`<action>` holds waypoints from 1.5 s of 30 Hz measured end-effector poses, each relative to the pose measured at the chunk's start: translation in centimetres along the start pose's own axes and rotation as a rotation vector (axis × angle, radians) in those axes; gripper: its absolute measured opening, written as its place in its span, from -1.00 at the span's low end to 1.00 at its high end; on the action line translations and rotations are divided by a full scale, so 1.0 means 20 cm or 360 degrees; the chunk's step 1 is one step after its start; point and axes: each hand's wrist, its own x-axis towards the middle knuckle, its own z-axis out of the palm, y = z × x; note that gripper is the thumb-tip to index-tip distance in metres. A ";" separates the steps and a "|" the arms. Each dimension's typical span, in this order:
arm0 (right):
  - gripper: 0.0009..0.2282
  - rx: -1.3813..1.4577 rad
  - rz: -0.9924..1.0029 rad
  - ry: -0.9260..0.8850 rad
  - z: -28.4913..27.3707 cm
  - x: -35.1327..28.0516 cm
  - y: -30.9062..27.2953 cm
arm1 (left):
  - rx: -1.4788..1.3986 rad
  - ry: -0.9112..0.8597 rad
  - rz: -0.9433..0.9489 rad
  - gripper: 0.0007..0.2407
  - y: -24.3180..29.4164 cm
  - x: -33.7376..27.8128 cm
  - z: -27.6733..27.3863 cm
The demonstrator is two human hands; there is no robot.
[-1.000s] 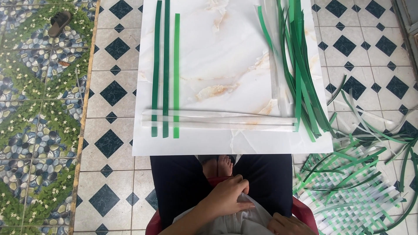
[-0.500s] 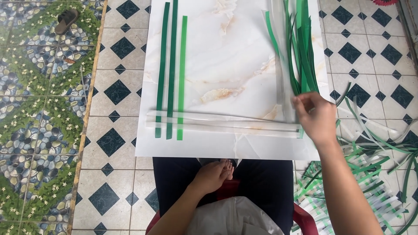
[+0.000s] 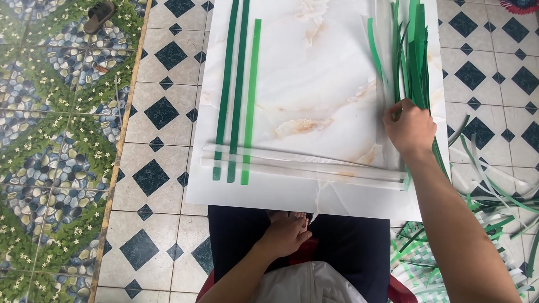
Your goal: Laying out and aligning green and white plastic strips on a white board, likely as a precursor to weaving.
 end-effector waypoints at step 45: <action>-0.85 0.1333 -0.0193 -0.0738 -0.49 -0.62 0.22 | -0.1874 0.1475 0.0441 -0.53 0.37 -0.33 -0.60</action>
